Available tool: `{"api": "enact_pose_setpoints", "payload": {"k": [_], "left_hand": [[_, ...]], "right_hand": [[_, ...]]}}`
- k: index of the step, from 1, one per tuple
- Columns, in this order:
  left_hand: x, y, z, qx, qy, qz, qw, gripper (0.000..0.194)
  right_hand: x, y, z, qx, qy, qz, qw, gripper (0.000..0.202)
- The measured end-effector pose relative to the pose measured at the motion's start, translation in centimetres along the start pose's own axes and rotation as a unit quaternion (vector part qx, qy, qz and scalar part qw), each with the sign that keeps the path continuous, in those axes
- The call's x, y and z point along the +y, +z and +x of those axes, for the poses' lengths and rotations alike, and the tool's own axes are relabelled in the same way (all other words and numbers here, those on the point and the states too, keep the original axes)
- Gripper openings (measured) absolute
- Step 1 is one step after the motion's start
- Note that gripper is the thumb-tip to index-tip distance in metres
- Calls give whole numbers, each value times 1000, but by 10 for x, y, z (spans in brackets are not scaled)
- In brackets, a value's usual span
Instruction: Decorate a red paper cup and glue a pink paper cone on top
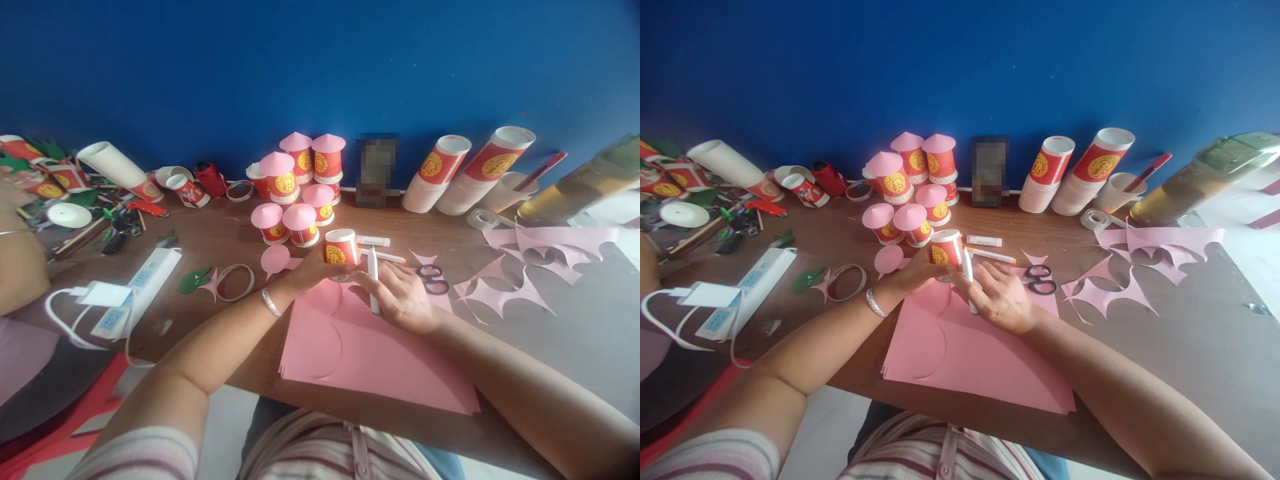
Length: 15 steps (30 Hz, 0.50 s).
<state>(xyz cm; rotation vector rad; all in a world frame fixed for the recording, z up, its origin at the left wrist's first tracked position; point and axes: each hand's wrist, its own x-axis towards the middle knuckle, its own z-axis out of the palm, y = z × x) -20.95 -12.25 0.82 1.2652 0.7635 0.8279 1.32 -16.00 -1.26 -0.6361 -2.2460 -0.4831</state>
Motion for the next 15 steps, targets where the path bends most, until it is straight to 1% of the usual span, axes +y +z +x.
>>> {"api": "enact_pose_setpoints", "payload": {"k": [3, 6, 8, 11, 13, 15], "left_hand": [[4, 3, -1, 6, -6, 0, 1000, 49], [3, 3, -1, -5, -9, -22, 1000, 47], [-2, 2, 1, -18, 11, -55, 998, 45], [-14, -3, 5, -36, 54, -96, 993, 44], [-21, -6, 7, -42, 61, -112, 991, 44], [-25, -8, 8, -32, 63, -110, 991, 42]], "right_hand": [[0, -1, 2, -1, -36, -21, 999, 53], [3, 0, 2, 2, -44, -46, 998, 49], [7, 1, -2, 1, -31, -51, 998, 43], [12, 4, -7, -12, 13, -43, 999, 38], [15, 6, -9, -16, 40, -29, 999, 37], [16, 7, -10, -15, 56, -14, 998, 34]]}}
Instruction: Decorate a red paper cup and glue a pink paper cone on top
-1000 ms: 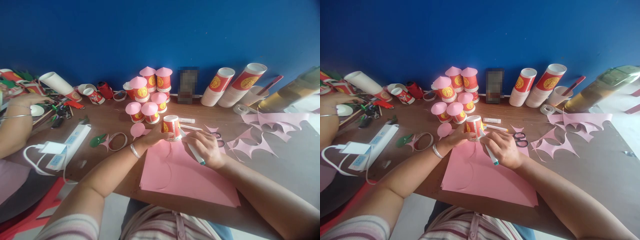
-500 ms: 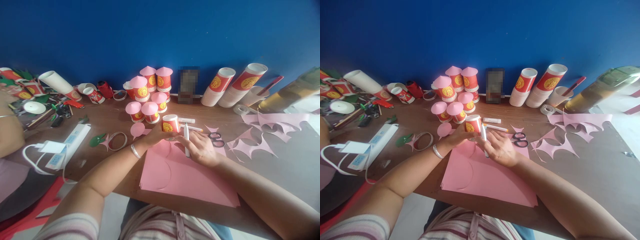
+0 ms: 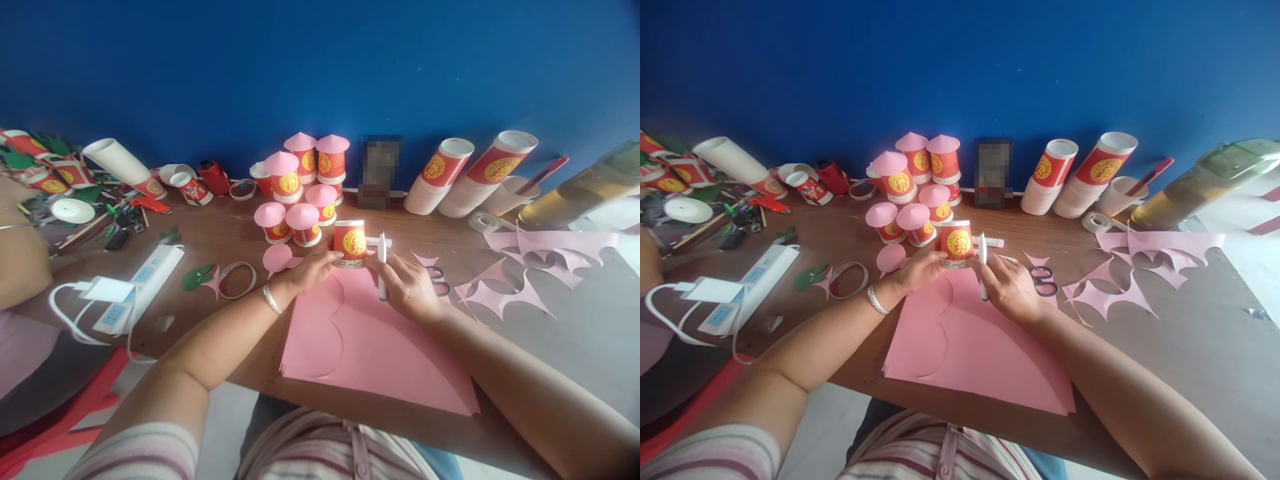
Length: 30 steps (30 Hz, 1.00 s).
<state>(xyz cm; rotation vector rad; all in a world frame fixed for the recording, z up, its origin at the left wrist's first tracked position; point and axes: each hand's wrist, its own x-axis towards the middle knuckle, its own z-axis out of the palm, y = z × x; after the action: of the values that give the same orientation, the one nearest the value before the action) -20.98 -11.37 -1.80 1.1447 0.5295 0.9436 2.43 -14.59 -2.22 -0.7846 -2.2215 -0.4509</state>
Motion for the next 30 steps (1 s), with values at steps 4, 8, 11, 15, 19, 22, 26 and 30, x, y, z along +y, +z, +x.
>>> {"api": "enact_pose_setpoints", "payload": {"k": [4, 8, 11, 15, 19, 22, 26, 30], "left_hand": [[2, 1, 1, 17, -11, 27, 999, 43], [10, 7, 1, 11, -14, 60, 998, 40], [18, 14, 0, 29, -21, 95, 995, 39], [24, 22, -1, 45, -20, 177, 983, 34], [18, 22, -1, 67, 32, 178, 981, 41], [13, 18, -2, 43, 35, 177, 983, 35], [8, 16, -2, 45, 34, 223, 973, 36], [3, 16, -1, 69, 46, 273, 958, 40]], "right_hand": [[1, 0, 3, -2, 14, 15, 1000, 28], [0, -3, 6, -3, 30, 7, 1000, 24], [0, -5, 8, 6, 39, 16, 999, 23], [0, -13, 9, 32, 35, 36, 998, 35], [-5, -20, 13, 48, -4, 73, 996, 41], [-11, -22, 18, 64, -16, 104, 992, 40], [-17, -21, 23, 82, -8, 124, 989, 35], [-18, -22, 25, 80, -48, 108, 990, 33]]}}
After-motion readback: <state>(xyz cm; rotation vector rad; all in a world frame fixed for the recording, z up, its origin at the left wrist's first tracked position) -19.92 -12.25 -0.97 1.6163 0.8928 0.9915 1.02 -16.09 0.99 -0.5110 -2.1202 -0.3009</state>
